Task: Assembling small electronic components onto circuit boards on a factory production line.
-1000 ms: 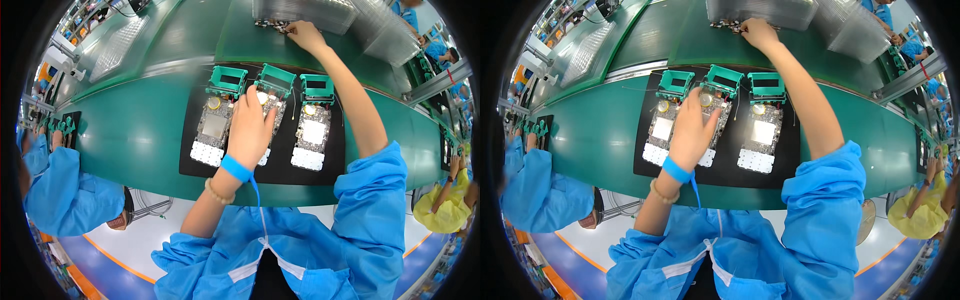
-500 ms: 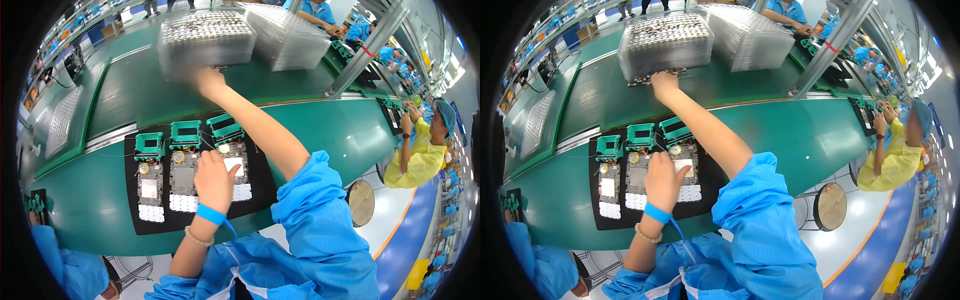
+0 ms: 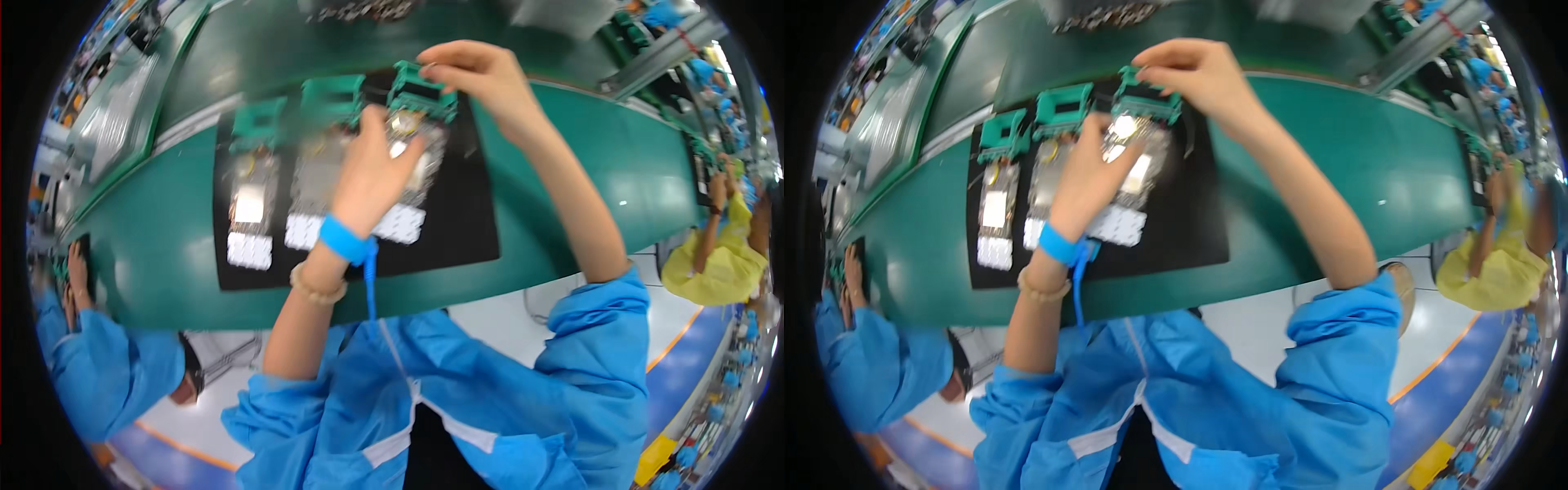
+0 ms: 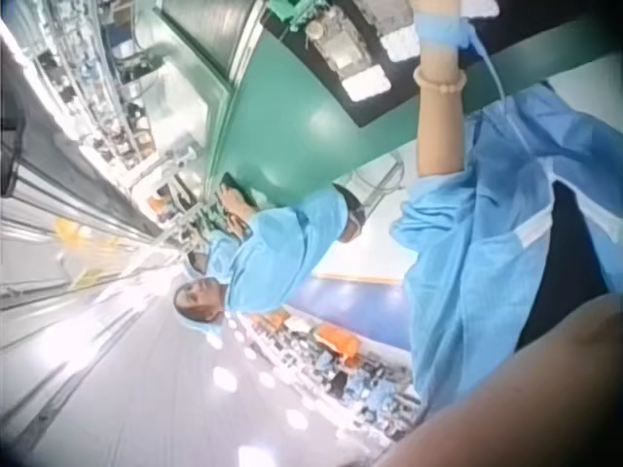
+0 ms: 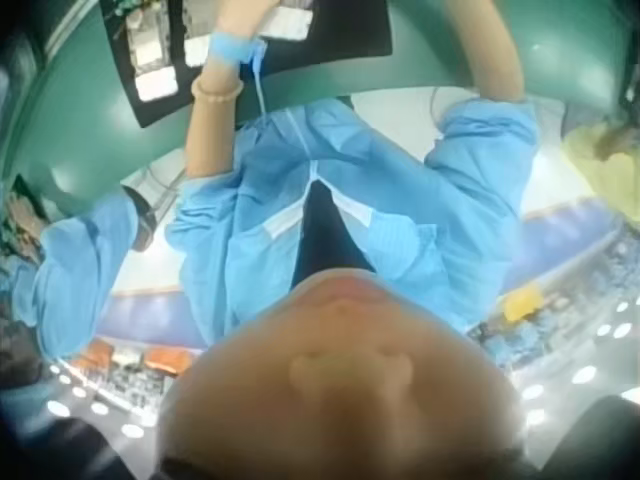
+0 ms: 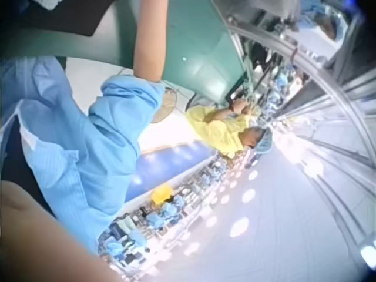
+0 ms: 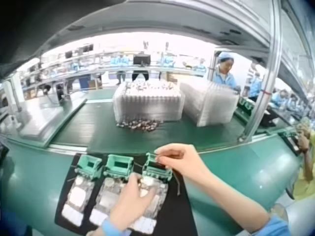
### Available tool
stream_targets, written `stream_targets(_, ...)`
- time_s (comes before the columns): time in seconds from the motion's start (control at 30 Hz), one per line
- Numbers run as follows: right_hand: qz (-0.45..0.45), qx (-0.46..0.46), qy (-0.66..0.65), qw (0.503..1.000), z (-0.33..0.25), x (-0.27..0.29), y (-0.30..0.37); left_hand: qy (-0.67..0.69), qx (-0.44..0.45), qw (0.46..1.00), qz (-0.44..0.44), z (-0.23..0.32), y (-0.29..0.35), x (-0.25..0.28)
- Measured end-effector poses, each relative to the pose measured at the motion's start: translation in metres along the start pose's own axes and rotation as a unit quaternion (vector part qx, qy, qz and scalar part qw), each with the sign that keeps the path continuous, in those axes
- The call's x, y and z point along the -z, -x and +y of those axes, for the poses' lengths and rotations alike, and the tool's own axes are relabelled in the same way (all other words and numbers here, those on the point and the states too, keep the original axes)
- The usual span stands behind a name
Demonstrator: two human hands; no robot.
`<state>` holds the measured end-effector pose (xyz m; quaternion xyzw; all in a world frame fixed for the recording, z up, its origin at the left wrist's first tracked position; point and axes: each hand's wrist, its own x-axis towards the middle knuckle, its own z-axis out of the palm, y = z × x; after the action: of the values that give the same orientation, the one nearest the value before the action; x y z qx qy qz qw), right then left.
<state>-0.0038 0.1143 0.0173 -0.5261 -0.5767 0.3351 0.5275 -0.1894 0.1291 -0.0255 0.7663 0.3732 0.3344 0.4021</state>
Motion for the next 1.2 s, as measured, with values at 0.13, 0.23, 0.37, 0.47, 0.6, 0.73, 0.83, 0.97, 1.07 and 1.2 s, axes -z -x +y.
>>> stream_targets(0.13, 0.02, -0.007, -0.005, 1.0, 0.006, -0.004, 0.019, 0.043, 0.024, 0.998, 0.029, 0.009, 0.002, -0.004)
stream_targets(0.23, -0.003, 0.001, 0.046, 0.999, 0.0, -0.008, 0.026, 0.007, -0.016, 0.997, 0.075, 0.007, 0.006, -0.002)
stream_targets(0.37, 0.007, 0.039, 0.068, 0.997, 0.008, -0.009, 0.036, 0.037, -0.011, 0.996, 0.077, 0.014, 0.008, -0.004)
stream_targets(0.47, 0.007, -0.028, 0.033, 0.999, -0.007, -0.013, 0.039, 0.023, -0.013, 0.997, 0.073, 0.018, 0.009, -0.002)
stream_targets(0.6, 0.026, -0.043, 0.016, 0.999, -0.014, -0.017, 0.039, 0.021, -0.001, 0.998, 0.067, 0.022, 0.007, -0.001)
stream_targets(0.73, 0.026, -0.045, 0.012, 0.999, -0.014, -0.016, 0.037, 0.028, -0.029, 0.997, 0.072, 0.018, 0.004, -0.002)
stream_targets(0.83, 0.035, -0.024, -0.031, 0.999, -0.01, -0.017, 0.036, 0.039, -0.047, 0.995, 0.073, 0.017, 0.003, -0.002)
stream_targets(0.97, 0.032, -0.035, -0.008, 0.999, -0.011, -0.017, 0.036, 0.07, -0.02, 0.995, 0.066, 0.016, 0.005, -0.003)
stream_targets(1.07, 0.027, -0.032, -0.024, 0.999, -0.01, -0.017, 0.037, 0.055, -0.003, 0.997, 0.062, 0.016, 0.005, -0.002)
stream_targets(1.2, 0.025, -0.035, 0.012, 0.999, -0.012, -0.018, 0.037, 0.049, -0.011, 0.996, 0.073, 0.016, 0.005, -0.003)
